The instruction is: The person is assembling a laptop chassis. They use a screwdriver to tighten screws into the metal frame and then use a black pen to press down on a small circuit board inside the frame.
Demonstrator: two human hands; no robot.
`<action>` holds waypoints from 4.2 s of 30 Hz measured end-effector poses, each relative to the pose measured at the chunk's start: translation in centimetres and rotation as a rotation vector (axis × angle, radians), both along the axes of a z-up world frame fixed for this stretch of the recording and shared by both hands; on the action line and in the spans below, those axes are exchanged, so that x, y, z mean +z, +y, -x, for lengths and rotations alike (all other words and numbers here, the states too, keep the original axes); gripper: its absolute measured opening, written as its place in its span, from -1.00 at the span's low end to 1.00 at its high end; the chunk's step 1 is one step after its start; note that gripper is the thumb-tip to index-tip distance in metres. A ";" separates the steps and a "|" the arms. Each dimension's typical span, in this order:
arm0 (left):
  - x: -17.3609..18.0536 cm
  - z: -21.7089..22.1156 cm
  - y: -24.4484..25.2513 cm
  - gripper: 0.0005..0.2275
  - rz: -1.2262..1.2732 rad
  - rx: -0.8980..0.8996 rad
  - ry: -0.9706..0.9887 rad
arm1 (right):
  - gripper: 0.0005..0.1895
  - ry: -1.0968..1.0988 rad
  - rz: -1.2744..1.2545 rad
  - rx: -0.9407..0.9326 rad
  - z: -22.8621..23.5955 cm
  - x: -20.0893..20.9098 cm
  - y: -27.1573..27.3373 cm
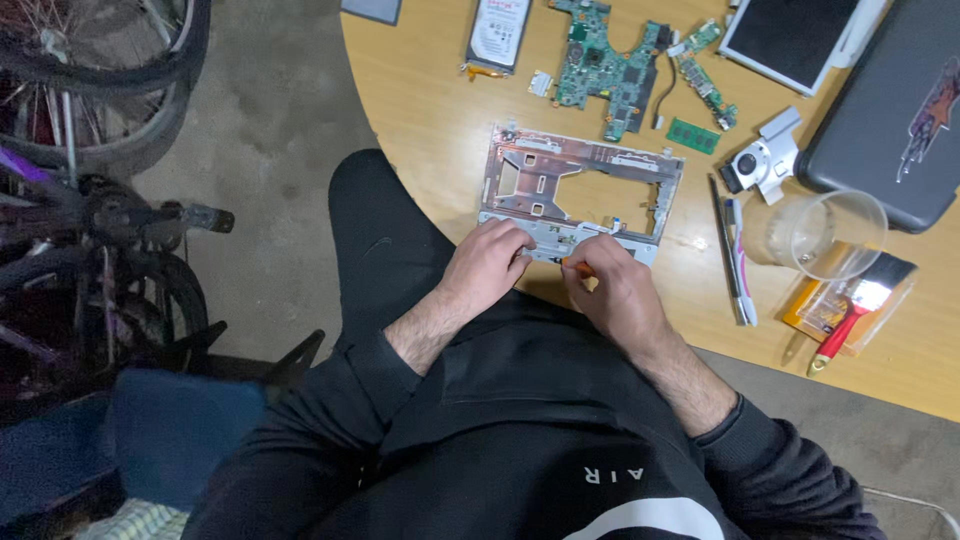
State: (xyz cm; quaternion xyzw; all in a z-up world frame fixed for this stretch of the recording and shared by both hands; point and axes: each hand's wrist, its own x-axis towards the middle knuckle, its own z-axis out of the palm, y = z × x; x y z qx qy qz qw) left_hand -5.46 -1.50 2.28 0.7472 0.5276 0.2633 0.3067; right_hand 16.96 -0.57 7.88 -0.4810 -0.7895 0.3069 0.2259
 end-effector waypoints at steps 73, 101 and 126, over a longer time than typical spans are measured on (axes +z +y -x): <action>0.1 -0.1 1.0 -0.85 0.162 0.031 0.039 | -0.91 -0.808 -0.342 0.376 2.9 1.9 2.1; 0.0 -0.1 0.9 -0.83 0.124 0.025 0.017 | -0.91 -0.383 0.071 0.186 0.8 2.8 1.2; 2.8 -11.0 4.3 -0.93 -0.199 -0.218 0.044 | -0.85 -0.048 0.029 -0.579 -13.7 -4.0 -4.2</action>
